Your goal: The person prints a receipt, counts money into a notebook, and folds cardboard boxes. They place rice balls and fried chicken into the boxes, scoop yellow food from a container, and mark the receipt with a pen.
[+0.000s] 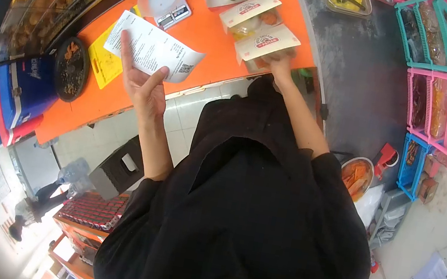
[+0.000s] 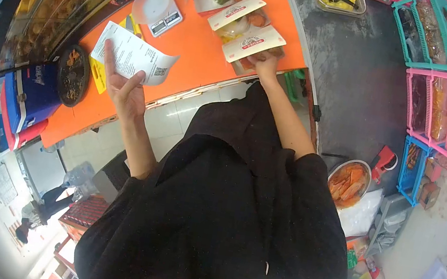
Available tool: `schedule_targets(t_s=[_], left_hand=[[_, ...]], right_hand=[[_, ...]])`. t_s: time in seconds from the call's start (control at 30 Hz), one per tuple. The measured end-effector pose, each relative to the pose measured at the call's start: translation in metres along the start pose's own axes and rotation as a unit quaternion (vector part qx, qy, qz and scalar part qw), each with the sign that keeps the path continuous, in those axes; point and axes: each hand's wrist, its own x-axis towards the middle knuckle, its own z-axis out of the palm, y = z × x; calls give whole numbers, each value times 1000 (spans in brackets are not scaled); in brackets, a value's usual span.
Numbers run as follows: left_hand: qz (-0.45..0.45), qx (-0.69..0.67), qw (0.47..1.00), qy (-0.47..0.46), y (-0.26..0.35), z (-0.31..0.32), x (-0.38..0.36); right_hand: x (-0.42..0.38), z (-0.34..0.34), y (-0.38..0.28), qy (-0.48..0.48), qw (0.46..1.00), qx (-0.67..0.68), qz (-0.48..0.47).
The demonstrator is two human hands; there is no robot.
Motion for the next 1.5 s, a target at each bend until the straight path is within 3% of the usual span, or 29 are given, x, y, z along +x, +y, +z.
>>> schedule_targets(t_s=[0.07,0.1,0.13,0.17,0.2,0.23,0.27,0.33,0.37,0.4,0.47,0.53,0.57,0.63,0.67,0.73,0.77,0.8,0.87,0.9,0.93,0.97,1.0,1.07,1.13,1.23,1.3,1.4,1.5], left_hand=[[5,13,1000,-1,6,-3,-6],[5,14,1000,0,6,-6,-8],[-1,11,1000,7,5,-8,-9],[-7,8,1000,13,4,-8,-10],[-5,8,1000,12,3,-6,-8],[-6,9,1000,11,3,-2,-7],[-6,11,1000,10,1,3,-5],[2,20,1000,10,-2,19,-1],[7,25,1000,5,-4,28,4],[9,20,1000,-1,-9,37,11],[10,18,998,-52,-25,60,22],[-8,8,997,-80,-33,100,33],[-23,9,995,-93,-38,121,36],[-33,7,990,-135,-53,155,46],[-37,18,985,-166,-61,170,52],[-45,12,981,-190,-80,200,65],[-79,10,975,-210,-90,215,72],[-113,9,967,-227,-99,230,77],[-110,46,967,-223,-121,263,84],[-89,73,970,-216,-132,279,87],[-73,65,970,-223,-142,294,90],[-94,19,968,-233,-149,306,92],[-116,-29,962,-243,-156,317,94],[-118,-37,968,-221,-168,335,94],[-117,-43,973,-194,-183,348,95],[-142,-13,975,-171,-206,348,93],[-197,-84,969,-122,-221,347,91],[-132,20,982,-134,-225,353,90],[-133,-45,983,-118,-216,361,89]], right_hand=[[2,6,4,9,1000,21,-2],[4,9,9,17,995,-53,-84],[-1,12,4,18,995,-52,-82],[-9,18,-9,63,969,-215,-100],[-17,24,-22,107,915,-372,-117],[-28,29,-28,183,756,-552,-302],[-30,31,-30,181,756,-550,-305],[-31,33,-37,129,684,-646,-314],[-34,34,-52,15,731,-619,-288],[-22,27,-36,22,729,-620,-290],[2,2,12,-70,594,-638,-486],[3,5,-12,-98,733,-561,-373],[3,-11,-29,-85,729,-570,-368],[7,-36,-71,-290,796,-449,-284],[7,-54,-102,-282,796,-454,-283],[12,-117,-162,-250,871,-403,-126],[35,-159,-167,-175,895,-408,-43],[52,-199,-186,-88,919,-371,-99],[112,-292,-201,103,835,-508,-186],[141,-331,-214,170,755,-598,-207],[171,-373,-231,149,682,-677,-233],[193,-404,-239,196,660,-630,-360],[199,-406,-270,275,594,-673,-344],[222,-424,-305,304,598,-646,-364],[246,-441,-318,383,500,-655,-417],[261,-448,-321,405,520,-642,-392],[267,-453,-315,403,544,-627,-385],[265,-434,-315,471,585,-551,-364],[273,-439,-314,548,602,-467,-346]])
